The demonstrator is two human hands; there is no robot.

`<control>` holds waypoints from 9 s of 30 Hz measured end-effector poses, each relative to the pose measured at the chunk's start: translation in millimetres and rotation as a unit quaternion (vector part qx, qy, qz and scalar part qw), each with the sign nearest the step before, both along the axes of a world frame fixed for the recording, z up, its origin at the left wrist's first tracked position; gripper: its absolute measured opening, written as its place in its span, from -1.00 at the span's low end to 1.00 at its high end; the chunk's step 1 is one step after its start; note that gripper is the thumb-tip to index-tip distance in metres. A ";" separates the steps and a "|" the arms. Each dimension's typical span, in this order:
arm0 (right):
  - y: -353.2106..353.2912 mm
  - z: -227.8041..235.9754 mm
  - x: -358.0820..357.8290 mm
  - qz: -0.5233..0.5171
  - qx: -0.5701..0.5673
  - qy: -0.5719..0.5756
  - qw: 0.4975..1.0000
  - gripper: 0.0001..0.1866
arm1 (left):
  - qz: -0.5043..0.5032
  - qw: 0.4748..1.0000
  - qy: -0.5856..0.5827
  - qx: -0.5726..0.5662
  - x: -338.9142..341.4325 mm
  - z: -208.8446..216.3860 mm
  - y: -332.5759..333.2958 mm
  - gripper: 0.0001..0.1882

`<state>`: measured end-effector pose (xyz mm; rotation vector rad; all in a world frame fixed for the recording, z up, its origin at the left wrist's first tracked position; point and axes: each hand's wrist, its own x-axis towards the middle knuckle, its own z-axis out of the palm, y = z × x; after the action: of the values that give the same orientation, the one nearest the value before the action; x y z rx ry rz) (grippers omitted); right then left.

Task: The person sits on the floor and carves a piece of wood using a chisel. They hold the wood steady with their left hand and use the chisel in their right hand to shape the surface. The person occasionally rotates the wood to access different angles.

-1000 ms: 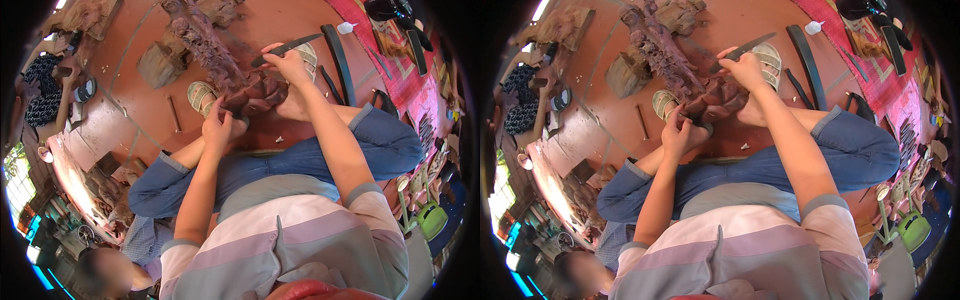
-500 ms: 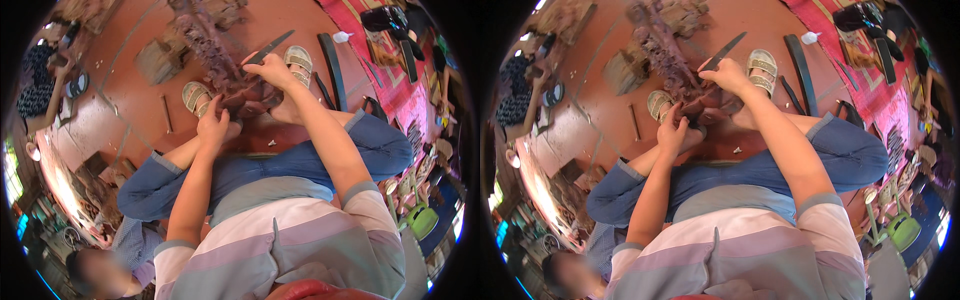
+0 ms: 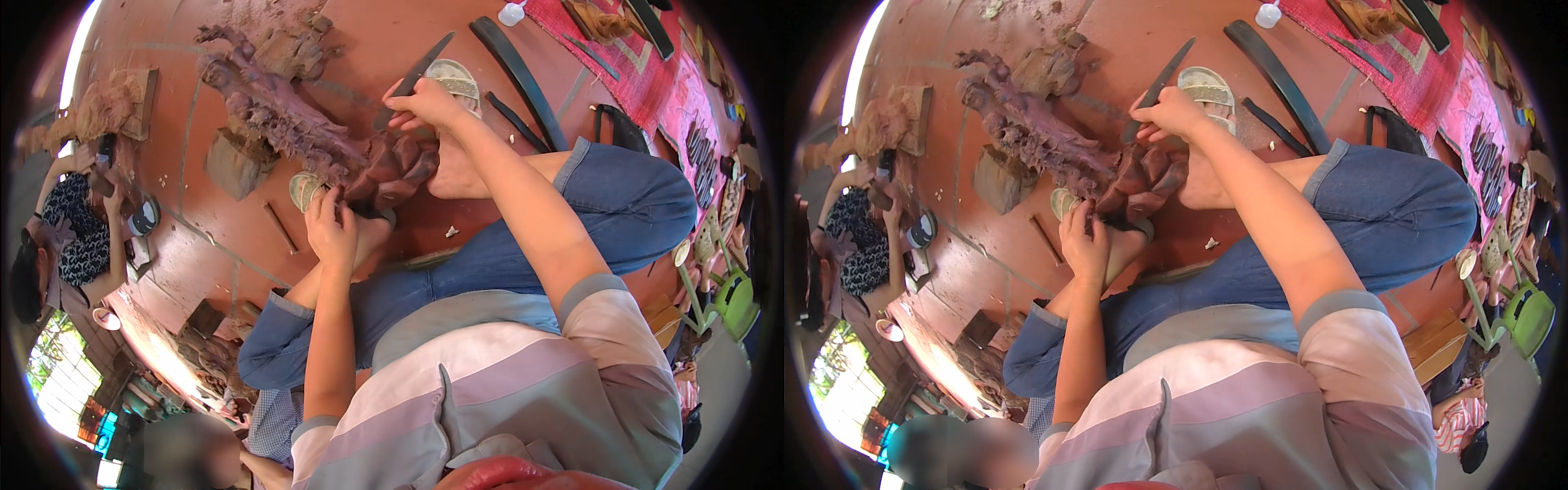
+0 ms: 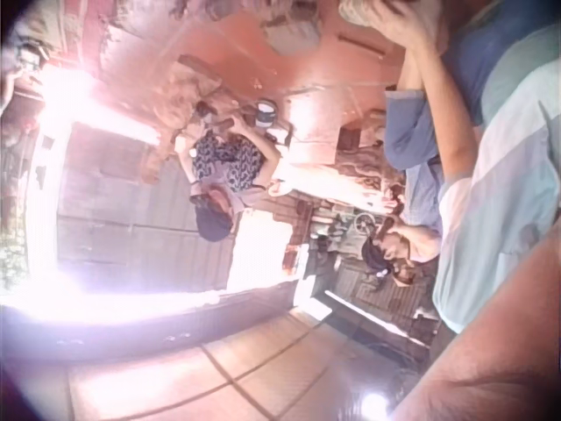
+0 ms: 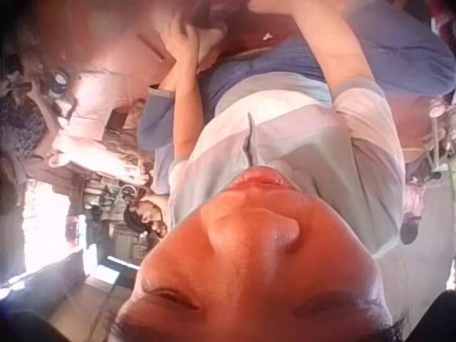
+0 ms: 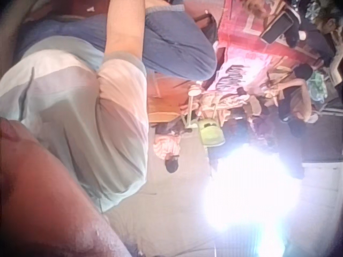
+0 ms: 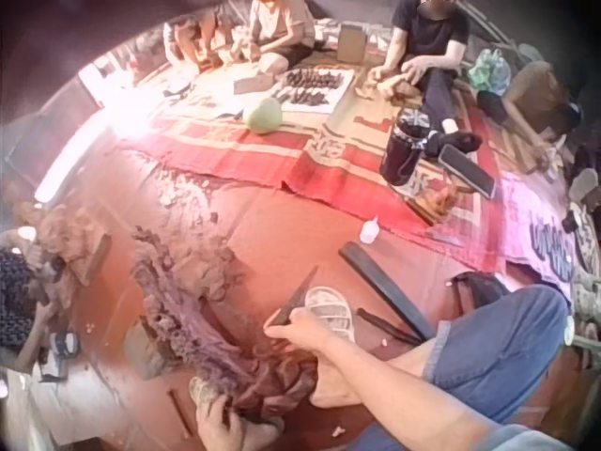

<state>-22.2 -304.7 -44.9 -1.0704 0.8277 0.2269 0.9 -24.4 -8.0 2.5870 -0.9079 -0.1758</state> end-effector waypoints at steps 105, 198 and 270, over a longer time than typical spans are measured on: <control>43.1 -2.2 14.0 -0.066 -0.001 -0.053 0.996 -0.78 | 0.153 0.980 0.098 -0.085 23.8 -22.8 -12.7 -0.73; 46.3 19.8 21.3 0.016 -0.132 -0.246 0.960 -0.77 | -0.064 0.950 0.183 -0.244 -30.2 31.9 -122.7 -0.24; 67.6 29.2 20.8 -0.038 -0.163 -0.166 0.972 -0.87 | -0.074 0.938 0.191 -0.281 -23.7 39.5 -107.7 -0.54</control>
<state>-1.5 -237.0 -15.7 -1.3380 0.6110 -0.1576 -22.7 -132.1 31.5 1.8735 -0.8509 -0.3833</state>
